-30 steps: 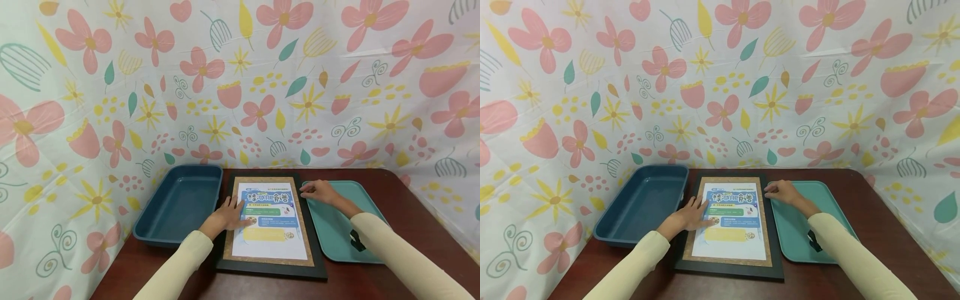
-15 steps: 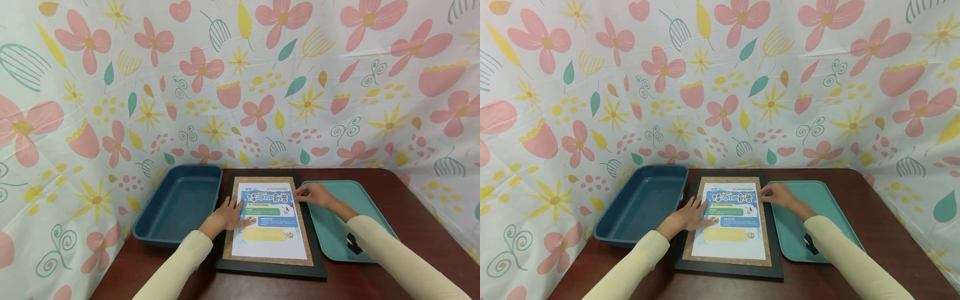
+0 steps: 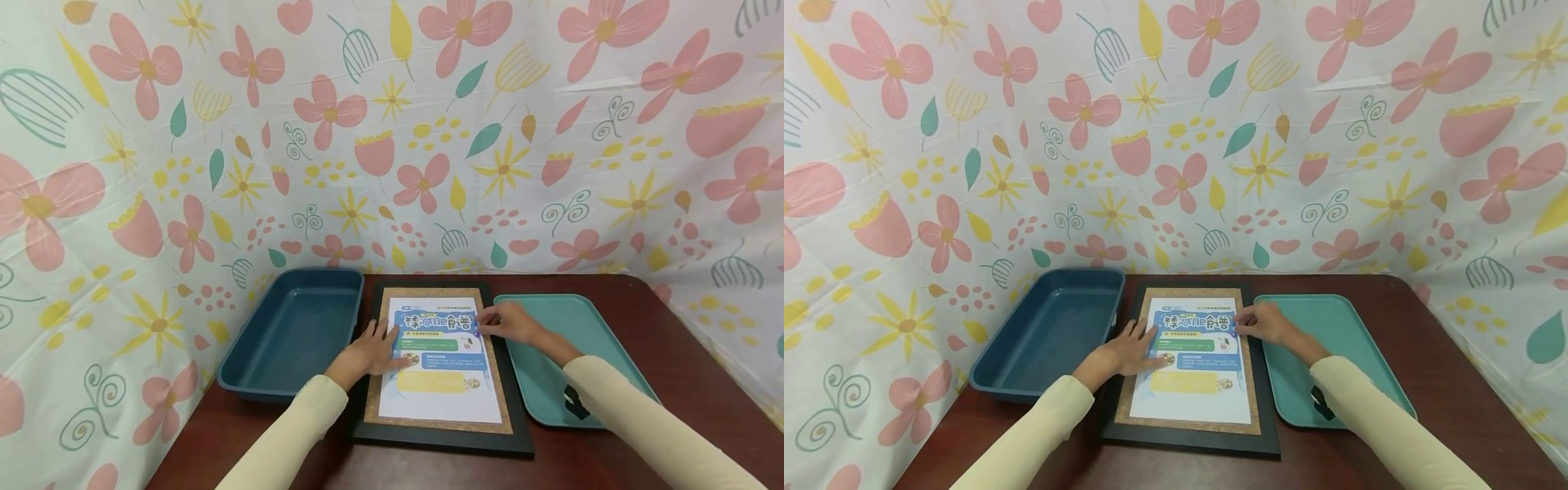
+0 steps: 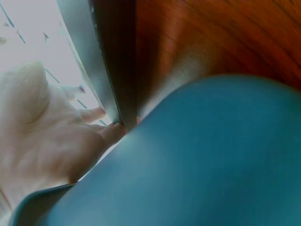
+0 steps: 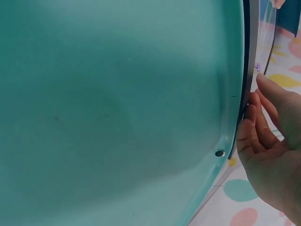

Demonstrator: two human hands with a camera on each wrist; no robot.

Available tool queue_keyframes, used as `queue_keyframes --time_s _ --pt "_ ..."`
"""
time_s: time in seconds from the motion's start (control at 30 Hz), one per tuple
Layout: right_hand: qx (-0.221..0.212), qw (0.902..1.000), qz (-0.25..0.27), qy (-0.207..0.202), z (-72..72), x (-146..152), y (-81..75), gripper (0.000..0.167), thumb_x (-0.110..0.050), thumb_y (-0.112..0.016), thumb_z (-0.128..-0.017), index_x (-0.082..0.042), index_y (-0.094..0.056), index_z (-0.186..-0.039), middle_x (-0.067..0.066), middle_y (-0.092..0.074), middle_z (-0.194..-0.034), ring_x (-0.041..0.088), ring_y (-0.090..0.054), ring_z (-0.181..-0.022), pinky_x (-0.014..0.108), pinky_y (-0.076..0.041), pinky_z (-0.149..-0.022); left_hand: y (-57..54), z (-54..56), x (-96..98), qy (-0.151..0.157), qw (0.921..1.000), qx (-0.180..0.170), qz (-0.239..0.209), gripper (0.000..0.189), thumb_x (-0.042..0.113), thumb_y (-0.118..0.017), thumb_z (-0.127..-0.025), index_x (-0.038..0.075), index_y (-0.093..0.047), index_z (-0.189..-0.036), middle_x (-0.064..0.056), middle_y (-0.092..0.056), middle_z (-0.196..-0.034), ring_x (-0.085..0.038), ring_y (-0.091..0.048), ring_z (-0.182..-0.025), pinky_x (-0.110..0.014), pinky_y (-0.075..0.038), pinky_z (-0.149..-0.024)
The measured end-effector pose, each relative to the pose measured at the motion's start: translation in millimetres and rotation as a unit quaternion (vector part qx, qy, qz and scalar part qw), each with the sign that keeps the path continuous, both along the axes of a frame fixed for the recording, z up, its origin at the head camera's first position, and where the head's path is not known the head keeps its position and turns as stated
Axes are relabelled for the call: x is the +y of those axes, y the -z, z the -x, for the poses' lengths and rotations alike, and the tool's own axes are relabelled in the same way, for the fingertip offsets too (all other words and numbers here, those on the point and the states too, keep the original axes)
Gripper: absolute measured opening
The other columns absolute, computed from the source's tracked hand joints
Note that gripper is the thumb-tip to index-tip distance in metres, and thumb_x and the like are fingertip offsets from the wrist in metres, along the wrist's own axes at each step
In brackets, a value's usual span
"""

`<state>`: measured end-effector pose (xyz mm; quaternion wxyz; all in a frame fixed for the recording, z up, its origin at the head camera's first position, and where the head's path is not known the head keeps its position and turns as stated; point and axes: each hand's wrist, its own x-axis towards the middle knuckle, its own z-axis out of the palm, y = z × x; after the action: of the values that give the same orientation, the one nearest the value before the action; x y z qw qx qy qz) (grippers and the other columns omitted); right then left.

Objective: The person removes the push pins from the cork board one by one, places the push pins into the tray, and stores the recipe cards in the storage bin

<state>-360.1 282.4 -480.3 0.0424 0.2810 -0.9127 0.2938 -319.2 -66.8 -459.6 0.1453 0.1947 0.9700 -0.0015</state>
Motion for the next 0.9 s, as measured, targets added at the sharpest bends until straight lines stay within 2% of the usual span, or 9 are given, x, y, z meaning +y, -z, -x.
queue_keyframes --time_s 0.27,0.43,0.6,0.9 --pt "0.007 1.0000 0.003 0.004 0.6 -3.2 3.2 0.021 -0.008 -0.080 -0.091 0.004 -0.079 -0.108 0.010 -0.079 -0.095 0.018 -0.072 -0.080 0.027 -0.058 -0.068 0.4 -0.3 -0.4 0.000 1.0000 0.002 0.008 0.093 0.076 -0.040 -0.099 0.019 -0.016 -0.169 -0.011 -0.008 -0.174 -0.038 -0.009 -0.159 -0.053 -0.025 -0.123" --pt "0.008 0.9999 0.011 -0.010 -2.0 -2.5 1.8 0.018 -0.006 -0.078 -0.092 0.004 -0.080 -0.107 0.013 -0.079 -0.098 0.019 -0.072 -0.080 0.026 -0.056 -0.066 1.0 0.2 -1.0 0.000 1.0000 -0.003 0.005 0.092 0.075 -0.040 -0.100 0.020 -0.015 -0.169 -0.011 -0.006 -0.175 -0.038 -0.008 -0.160 -0.053 -0.024 -0.124" --pt "0.019 0.9993 0.018 -0.026 -4.5 -0.8 2.0 0.015 -0.003 -0.077 -0.092 0.003 -0.081 -0.106 0.013 -0.079 -0.097 0.013 -0.070 -0.076 0.023 -0.053 -0.062 0.3 0.1 -0.3 0.001 1.0000 0.000 0.001 0.092 0.075 -0.041 -0.100 0.019 -0.017 -0.169 -0.012 -0.008 -0.174 -0.039 -0.009 -0.159 -0.053 -0.025 -0.123" --pt "0.024 0.9988 0.001 -0.042 -4.8 2.1 3.7 0.016 -0.005 -0.078 -0.092 0.000 -0.081 -0.107 0.012 -0.078 -0.099 0.011 -0.065 -0.074 0.023 -0.050 -0.062 1.0 -0.2 -0.6 0.004 1.0000 0.004 0.002 0.092 0.075 -0.041 -0.100 0.018 -0.017 -0.169 -0.013 -0.008 -0.174 -0.039 -0.009 -0.159 -0.053 -0.025 -0.123"
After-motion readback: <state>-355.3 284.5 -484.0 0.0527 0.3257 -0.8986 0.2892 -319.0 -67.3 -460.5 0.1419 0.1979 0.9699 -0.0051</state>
